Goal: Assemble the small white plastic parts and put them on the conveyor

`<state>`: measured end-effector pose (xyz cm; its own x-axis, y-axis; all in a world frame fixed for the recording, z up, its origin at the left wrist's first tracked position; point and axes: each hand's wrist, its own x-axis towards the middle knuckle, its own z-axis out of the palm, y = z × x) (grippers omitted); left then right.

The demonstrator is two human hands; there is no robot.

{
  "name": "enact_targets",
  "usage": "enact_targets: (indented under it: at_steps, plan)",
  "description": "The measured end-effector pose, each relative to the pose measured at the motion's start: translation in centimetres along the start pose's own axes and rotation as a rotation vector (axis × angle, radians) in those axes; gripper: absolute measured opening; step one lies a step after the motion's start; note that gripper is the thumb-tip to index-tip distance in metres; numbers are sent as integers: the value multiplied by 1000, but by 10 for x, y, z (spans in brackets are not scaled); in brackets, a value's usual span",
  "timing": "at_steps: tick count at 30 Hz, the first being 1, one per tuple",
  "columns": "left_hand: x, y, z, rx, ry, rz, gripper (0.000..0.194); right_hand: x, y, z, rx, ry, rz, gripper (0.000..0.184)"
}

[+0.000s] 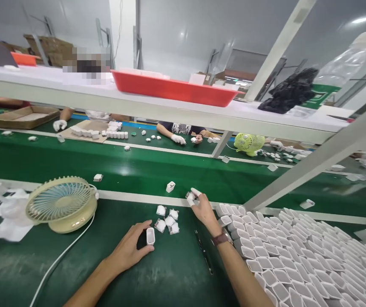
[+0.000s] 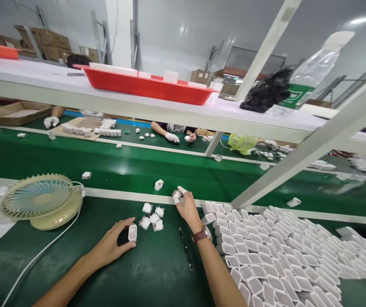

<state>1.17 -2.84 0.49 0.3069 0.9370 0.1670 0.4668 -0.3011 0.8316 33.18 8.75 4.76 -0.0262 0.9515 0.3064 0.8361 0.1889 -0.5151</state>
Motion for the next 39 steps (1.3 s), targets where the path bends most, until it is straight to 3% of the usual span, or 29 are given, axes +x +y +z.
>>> enact_targets:
  at_steps: [2,5,7,10,14,19,23,27,33,39]
  plan:
    - [1,0,0,22,-5,24,64,-34,-16,-6,73,-77,-89,45]
    - [2,1,0,53,-11,48,61,-91,-40,-11,286,-325,-324,45]
    - [2,2,0,67,-15,51,60,-120,-51,-12,317,-409,-355,43]
    - [0,5,0,78,-15,31,60,-142,-58,-14,282,-431,-312,44]
    - [-1,7,0,80,-23,11,64,-149,-52,-17,225,-414,-303,58]
    - [1,8,1,100,0,42,56,-148,-54,-16,256,-354,-301,46]
    - [2,13,2,100,27,154,46,-129,-69,-14,445,-249,-296,47]
    - [2,18,3,99,66,260,46,-106,-86,-9,591,-181,-379,50]
    - [2,15,4,100,180,279,59,-111,-94,7,511,-156,-465,54]
    - [3,14,0,103,198,281,65,-122,-84,20,366,-102,-521,63]
